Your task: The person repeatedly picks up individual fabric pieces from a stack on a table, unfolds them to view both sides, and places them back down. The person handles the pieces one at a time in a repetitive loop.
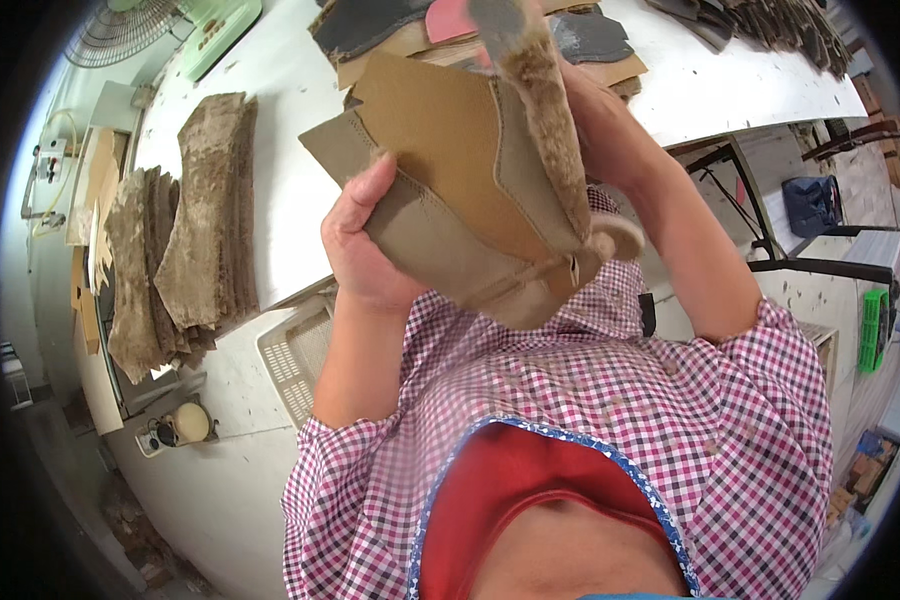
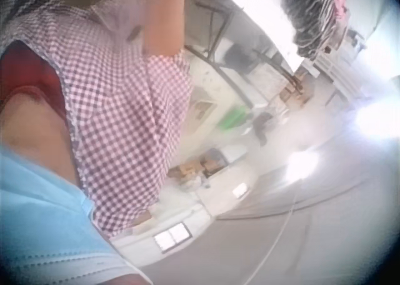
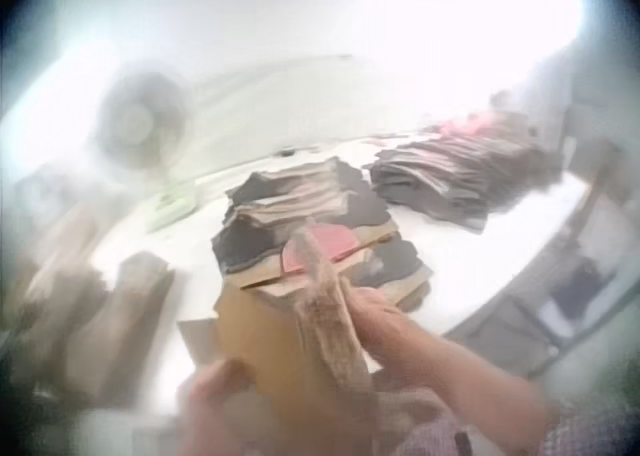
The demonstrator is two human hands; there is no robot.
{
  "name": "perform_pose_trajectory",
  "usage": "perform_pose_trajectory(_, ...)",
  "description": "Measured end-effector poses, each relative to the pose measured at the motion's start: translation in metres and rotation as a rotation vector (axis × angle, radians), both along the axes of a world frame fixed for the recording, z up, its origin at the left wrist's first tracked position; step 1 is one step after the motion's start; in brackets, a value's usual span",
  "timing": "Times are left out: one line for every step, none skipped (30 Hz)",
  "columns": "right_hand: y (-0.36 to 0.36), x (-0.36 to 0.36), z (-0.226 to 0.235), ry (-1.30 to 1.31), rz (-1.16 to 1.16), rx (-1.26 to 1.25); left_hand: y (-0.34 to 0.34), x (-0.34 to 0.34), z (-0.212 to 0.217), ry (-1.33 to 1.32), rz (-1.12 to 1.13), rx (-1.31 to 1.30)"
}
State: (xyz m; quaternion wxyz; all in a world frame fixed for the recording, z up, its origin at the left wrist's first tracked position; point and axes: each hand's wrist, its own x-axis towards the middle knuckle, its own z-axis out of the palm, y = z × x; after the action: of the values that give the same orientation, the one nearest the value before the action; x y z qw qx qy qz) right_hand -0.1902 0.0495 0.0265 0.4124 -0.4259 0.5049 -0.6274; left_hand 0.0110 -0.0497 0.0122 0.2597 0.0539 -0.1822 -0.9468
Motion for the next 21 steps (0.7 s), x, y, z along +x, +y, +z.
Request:
perform_pose_trajectory(-0.006, -0.003, -0.008, -0.190, 0.141, -0.039, 0.000, 0.000, -0.001, -0.014, 0.004, -0.018)
perform_pose_trajectory(-0.011, -0.008, -0.018, -0.378, 0.284, -0.080, -0.002, 0.001, -0.004, -0.028, 0.010, -0.035)
perform_pose_trajectory(-0.015, -0.017, -0.028, -0.454, 0.373, -0.047, -0.003, 0.005, -0.003, -0.049, 0.035, -0.051)
perform_pose_trajectory(-0.013, -0.024, -0.032, -0.448, 0.292, -0.002, -0.004, 0.008, -0.002, -0.028, 0.047, -0.048)
perform_pose_trajectory(-0.011, -0.030, -0.034, -0.441, 0.210, 0.043, -0.005, 0.011, -0.001, -0.008, 0.059, -0.045)
perform_pose_trajectory(-0.007, -0.030, -0.033, -0.433, 0.118, 0.094, -0.003, 0.013, -0.002, 0.014, 0.063, -0.035)
perform_pose_trajectory(0.001, -0.022, -0.017, -0.418, -0.016, 0.066, -0.001, 0.014, -0.004, 0.016, 0.040, -0.029)
perform_pose_trajectory(-0.004, -0.022, -0.029, -0.344, -0.019, 0.051, 0.001, 0.014, -0.006, 0.018, 0.016, -0.022)
perform_pose_trajectory(-0.011, -0.024, -0.047, -0.282, -0.011, 0.033, 0.006, 0.016, -0.001, 0.008, 0.001, -0.020)
perform_pose_trajectory(-0.014, -0.011, -0.050, -0.167, -0.047, 0.036, 0.011, 0.013, -0.005, 0.001, 0.015, -0.006)
perform_pose_trajectory(-0.014, 0.002, -0.055, -0.057, -0.086, 0.049, 0.017, 0.008, -0.010, -0.005, 0.028, 0.008)
perform_pose_trajectory(-0.008, 0.019, -0.038, -0.105, -0.104, 0.152, 0.019, 0.005, -0.015, -0.012, 0.045, 0.017)
perform_pose_trajectory(-0.012, 0.013, -0.041, -0.215, -0.074, 0.186, 0.018, 0.007, -0.018, -0.030, 0.061, 0.029)
perform_pose_trajectory(-0.014, 0.006, -0.045, -0.324, -0.044, 0.219, 0.016, 0.006, -0.016, -0.042, 0.042, 0.038)
perform_pose_trajectory(-0.011, 0.003, -0.044, -0.154, -0.091, 0.205, 0.016, 0.006, -0.009, -0.056, 0.026, 0.047)
perform_pose_trajectory(-0.006, 0.000, -0.043, 0.017, -0.137, 0.189, 0.016, 0.007, -0.002, -0.070, 0.012, 0.056)
perform_pose_trajectory(-0.003, -0.002, -0.040, 0.187, -0.182, 0.171, 0.016, 0.007, 0.003, -0.063, 0.043, 0.060)
perform_pose_trajectory(0.001, 0.000, -0.034, 0.258, -0.296, 0.085, 0.016, 0.008, 0.008, -0.055, 0.074, 0.064)
perform_pose_trajectory(0.005, 0.003, -0.026, 0.326, -0.405, -0.001, 0.015, 0.008, 0.009, -0.048, 0.107, 0.070)
perform_pose_trajectory(0.010, 0.007, -0.018, 0.393, -0.515, -0.088, 0.012, 0.008, 0.009, -0.056, 0.135, 0.057)
perform_pose_trajectory(0.020, 0.013, -0.011, 0.518, -0.495, -0.161, 0.011, 0.009, 0.009, -0.065, 0.158, 0.043)
